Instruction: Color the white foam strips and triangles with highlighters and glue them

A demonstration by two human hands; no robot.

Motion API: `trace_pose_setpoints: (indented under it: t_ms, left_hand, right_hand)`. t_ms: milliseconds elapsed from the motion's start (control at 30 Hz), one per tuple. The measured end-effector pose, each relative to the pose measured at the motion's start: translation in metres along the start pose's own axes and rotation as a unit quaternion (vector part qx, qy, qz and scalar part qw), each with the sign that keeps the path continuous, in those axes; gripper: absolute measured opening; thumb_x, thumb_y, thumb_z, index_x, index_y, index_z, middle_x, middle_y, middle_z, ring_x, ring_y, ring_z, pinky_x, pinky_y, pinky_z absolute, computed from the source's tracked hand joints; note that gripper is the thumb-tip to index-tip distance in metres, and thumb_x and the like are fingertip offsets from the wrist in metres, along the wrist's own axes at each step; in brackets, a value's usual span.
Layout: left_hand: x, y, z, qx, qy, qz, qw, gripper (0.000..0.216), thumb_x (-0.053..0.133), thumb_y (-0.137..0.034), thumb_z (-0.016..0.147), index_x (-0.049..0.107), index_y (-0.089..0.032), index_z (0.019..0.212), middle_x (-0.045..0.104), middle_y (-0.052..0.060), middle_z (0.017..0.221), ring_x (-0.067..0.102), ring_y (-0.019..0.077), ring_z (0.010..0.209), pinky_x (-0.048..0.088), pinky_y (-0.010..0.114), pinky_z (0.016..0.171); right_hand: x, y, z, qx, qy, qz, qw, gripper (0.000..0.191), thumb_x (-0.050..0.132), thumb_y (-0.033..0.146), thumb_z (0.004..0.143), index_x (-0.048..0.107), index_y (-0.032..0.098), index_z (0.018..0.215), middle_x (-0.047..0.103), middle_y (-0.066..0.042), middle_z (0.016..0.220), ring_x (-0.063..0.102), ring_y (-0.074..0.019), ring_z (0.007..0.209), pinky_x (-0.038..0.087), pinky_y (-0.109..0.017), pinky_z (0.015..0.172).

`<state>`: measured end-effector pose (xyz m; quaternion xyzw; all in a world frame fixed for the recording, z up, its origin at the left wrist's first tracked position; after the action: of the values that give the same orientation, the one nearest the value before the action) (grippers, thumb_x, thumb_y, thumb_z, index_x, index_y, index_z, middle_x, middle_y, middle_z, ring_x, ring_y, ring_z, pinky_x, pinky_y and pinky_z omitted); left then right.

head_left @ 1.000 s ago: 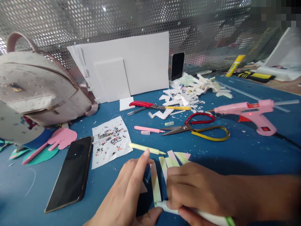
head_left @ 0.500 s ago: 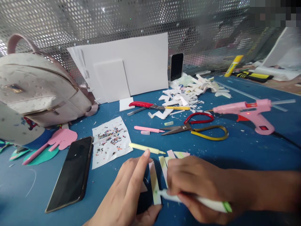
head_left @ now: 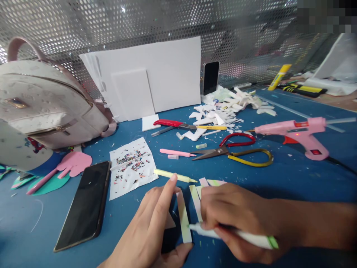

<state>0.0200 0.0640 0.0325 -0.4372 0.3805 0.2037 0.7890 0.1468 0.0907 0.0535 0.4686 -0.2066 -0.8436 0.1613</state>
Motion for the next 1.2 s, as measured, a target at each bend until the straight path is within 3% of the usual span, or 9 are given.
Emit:
trace_pose_setpoints:
  t_ms: [167, 300, 400, 700, 933, 1067, 1200]
  left_hand:
    - [-0.001, 0.011, 0.001, -0.022, 0.015, 0.012, 1.0, 0.114, 0.08, -0.024, 0.083, 0.002, -0.028, 0.166, 0.061, 0.01, 0.14, 0.061, 0.0257, 0.127, 0.053, 0.037, 0.107]
    - [-0.002, 0.017, 0.003, -0.012, -0.003, 0.011, 1.0, 0.098, 0.069, -0.058, 0.093, 0.011, -0.026, 0.165, 0.066, 0.01, 0.131, 0.065, 0.0271, 0.118, 0.057, 0.039, 0.098]
    - [-0.001, 0.02, 0.003, -0.01, -0.008, 0.022, 1.0, 0.094, 0.058, -0.069, 0.094, 0.013, -0.027, 0.165, 0.068, 0.01, 0.128, 0.066, 0.0291, 0.116, 0.055, 0.041, 0.094]
    - [-0.004, 0.014, 0.004, 0.025, 0.009, 0.063, 0.998, 0.096, 0.058, -0.069, 0.094, 0.013, -0.023, 0.165, 0.07, 0.01, 0.127, 0.064, 0.0275, 0.105, 0.045, 0.043, 0.096]
    - [-0.008, 0.007, 0.005, 0.036, 0.018, 0.112, 0.993, 0.086, 0.047, -0.066, 0.101, 0.009, -0.021, 0.164, 0.072, 0.007, 0.126, 0.065, 0.0254, 0.106, 0.039, 0.041, 0.099]
    - [-0.008, 0.007, 0.004, 0.048, 0.017, 0.123, 0.991, 0.088, 0.048, -0.068, 0.1, 0.01, -0.021, 0.164, 0.073, 0.007, 0.126, 0.065, 0.0257, 0.104, 0.037, 0.042, 0.1]
    - [-0.007, 0.009, 0.005, 0.05, 0.017, 0.12, 0.991, 0.089, 0.051, -0.068, 0.099, 0.012, -0.021, 0.164, 0.072, 0.007, 0.127, 0.065, 0.0257, 0.106, 0.034, 0.042, 0.101]
  right_hand:
    - [0.001, -0.003, -0.002, 0.008, 0.002, 0.001, 1.0, 0.014, 0.045, 0.008, 0.089, 0.049, 0.02, 0.094, 0.061, -0.003, 0.077, 0.051, -0.0165, 0.069, 0.04, -0.029, 0.065]
    - [0.002, -0.005, -0.003, 0.009, 0.012, 0.03, 0.999, 0.011, 0.046, 0.01, 0.089, 0.049, 0.02, 0.092, 0.061, -0.004, 0.077, 0.05, -0.0161, 0.069, 0.041, -0.029, 0.064]
    - [0.002, -0.009, -0.003, 0.028, 0.012, 0.032, 0.999, 0.012, 0.045, 0.01, 0.09, 0.051, 0.02, 0.093, 0.061, -0.004, 0.078, 0.05, -0.0159, 0.07, 0.041, -0.029, 0.065]
    - [0.002, -0.006, -0.003, 0.017, 0.004, 0.019, 1.0, 0.013, 0.046, 0.009, 0.088, 0.051, 0.019, 0.093, 0.063, -0.004, 0.078, 0.051, -0.0158, 0.069, 0.04, -0.029, 0.065]
    - [0.007, 0.0, -0.001, -0.012, 0.01, 0.033, 0.999, 0.01, 0.046, 0.011, 0.088, 0.05, 0.02, 0.09, 0.063, -0.003, 0.075, 0.049, -0.0159, 0.067, 0.041, -0.028, 0.064]
    - [0.007, -0.005, 0.001, 0.018, 0.009, 0.038, 0.999, 0.012, 0.045, 0.01, 0.089, 0.049, 0.02, 0.091, 0.064, -0.004, 0.077, 0.051, -0.0161, 0.069, 0.041, -0.028, 0.064]
    - [0.009, -0.002, 0.002, 0.002, 0.007, 0.045, 0.999, 0.014, 0.046, 0.009, 0.086, 0.047, 0.021, 0.09, 0.061, -0.002, 0.075, 0.049, -0.016, 0.068, 0.04, -0.027, 0.065]
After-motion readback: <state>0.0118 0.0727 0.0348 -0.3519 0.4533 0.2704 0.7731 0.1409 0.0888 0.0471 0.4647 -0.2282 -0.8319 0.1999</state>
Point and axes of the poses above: each hand's wrist, its own z-axis towards the middle knuckle, its own x-axis out of the palm, y = z × x, the point moved 9 cm from there along z, towards the middle knuckle
